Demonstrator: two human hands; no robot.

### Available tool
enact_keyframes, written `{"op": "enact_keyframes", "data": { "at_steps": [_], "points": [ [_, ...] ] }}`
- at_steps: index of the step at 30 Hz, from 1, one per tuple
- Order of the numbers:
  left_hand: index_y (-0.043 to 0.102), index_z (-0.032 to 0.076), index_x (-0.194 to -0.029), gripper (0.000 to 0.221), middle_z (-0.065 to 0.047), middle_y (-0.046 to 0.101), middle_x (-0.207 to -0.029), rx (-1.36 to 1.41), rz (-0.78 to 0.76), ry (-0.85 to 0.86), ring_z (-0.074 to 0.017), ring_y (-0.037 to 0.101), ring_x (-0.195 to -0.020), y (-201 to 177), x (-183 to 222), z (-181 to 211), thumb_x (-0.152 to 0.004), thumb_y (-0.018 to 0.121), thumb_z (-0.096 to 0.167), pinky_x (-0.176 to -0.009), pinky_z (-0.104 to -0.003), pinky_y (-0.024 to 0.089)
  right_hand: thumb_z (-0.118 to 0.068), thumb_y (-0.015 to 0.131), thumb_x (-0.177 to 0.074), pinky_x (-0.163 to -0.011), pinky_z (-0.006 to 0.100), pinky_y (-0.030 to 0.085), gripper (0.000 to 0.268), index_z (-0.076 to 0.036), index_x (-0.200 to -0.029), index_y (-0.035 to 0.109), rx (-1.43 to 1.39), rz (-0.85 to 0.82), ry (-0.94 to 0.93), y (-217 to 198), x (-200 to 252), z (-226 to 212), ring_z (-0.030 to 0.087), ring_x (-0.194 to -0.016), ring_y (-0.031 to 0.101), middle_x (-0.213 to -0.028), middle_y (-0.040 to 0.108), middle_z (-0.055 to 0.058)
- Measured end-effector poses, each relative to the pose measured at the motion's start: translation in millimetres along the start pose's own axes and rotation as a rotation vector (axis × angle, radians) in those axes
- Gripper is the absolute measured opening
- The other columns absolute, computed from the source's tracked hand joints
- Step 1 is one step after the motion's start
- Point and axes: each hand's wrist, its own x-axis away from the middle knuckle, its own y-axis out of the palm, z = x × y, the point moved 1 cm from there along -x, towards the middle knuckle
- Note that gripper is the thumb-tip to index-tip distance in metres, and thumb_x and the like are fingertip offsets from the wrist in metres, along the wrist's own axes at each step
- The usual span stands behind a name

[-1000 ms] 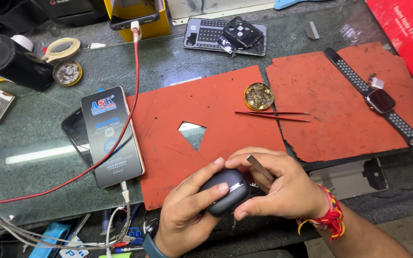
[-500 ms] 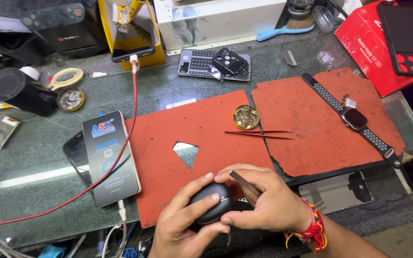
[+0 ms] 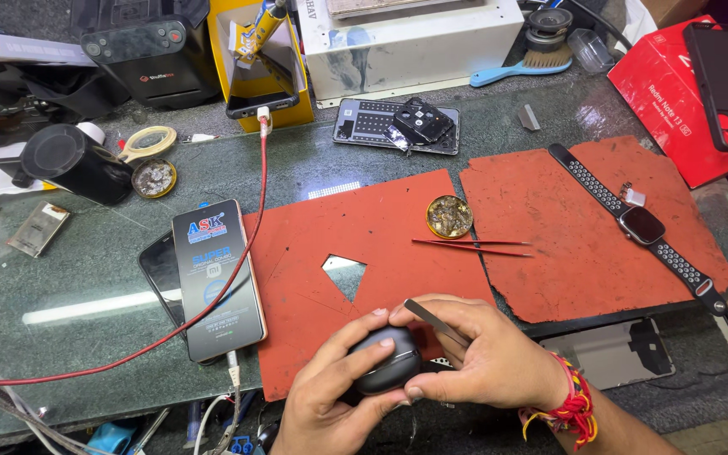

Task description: The person pries open the plastic housing of a small black earbud charging case with a metal tool, exposes the internal circuitry, and uses tweezers to handle small internal components.

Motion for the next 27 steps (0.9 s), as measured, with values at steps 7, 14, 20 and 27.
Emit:
{"op": "enact_keyframes", "data": {
  "at_steps": [7,14,20,27],
  "points": [
    [0.063,0.004,-0.136,0.064,-0.028,0.049,-0.155,0.003,0.023,0.032,-0.0390,0.057,-0.143,0,-1,-3,-0.079,0.091,0.010,-0.111,-0.044,0.055,0.005,0.084,-0.079,-0.105,0.043,0.060,0.063,0.007,-0.136,0.058,0.002,-0.002,0.004,1,1,1,0.024,-0.124,0.065,-0.133,0.065,0.017],
    [0.065,0.003,-0.131,0.064,-0.029,0.053,-0.150,-0.016,0.039,-0.003,-0.0379,0.060,-0.137,4,-3,-9,-0.073,0.090,0.003,-0.108,-0.043,0.054,-0.002,0.088,-0.078,-0.106,0.037,0.058,0.065,0.007,-0.136,0.059,0.159,0.054,-0.164,-1,5,2,0.022,-0.124,0.067,-0.133,0.066,0.016],
    [0.068,0.003,-0.126,0.056,-0.028,0.061,-0.139,-0.013,0.078,0.031,-0.0361,0.065,-0.131,11,-1,-21,-0.074,0.088,0.000,-0.107,-0.043,0.056,-0.005,0.087,-0.082,-0.108,0.034,0.057,0.064,0.007,-0.139,0.058,0.161,0.044,-0.139,-4,10,-1,0.020,-0.125,0.067,-0.136,0.065,0.015],
    [0.070,0.007,-0.116,0.052,-0.025,0.065,-0.131,-0.205,0.174,-0.005,-0.0336,0.071,-0.118,22,5,-30,-0.068,0.090,0.006,-0.095,-0.040,0.063,-0.019,0.057,-0.106,-0.079,0.024,0.054,0.025,0.002,-0.111,0.069,0.280,0.519,-0.383,-10,52,-14,0.011,-0.086,0.063,-0.130,0.073,0.022]
  ]
}}
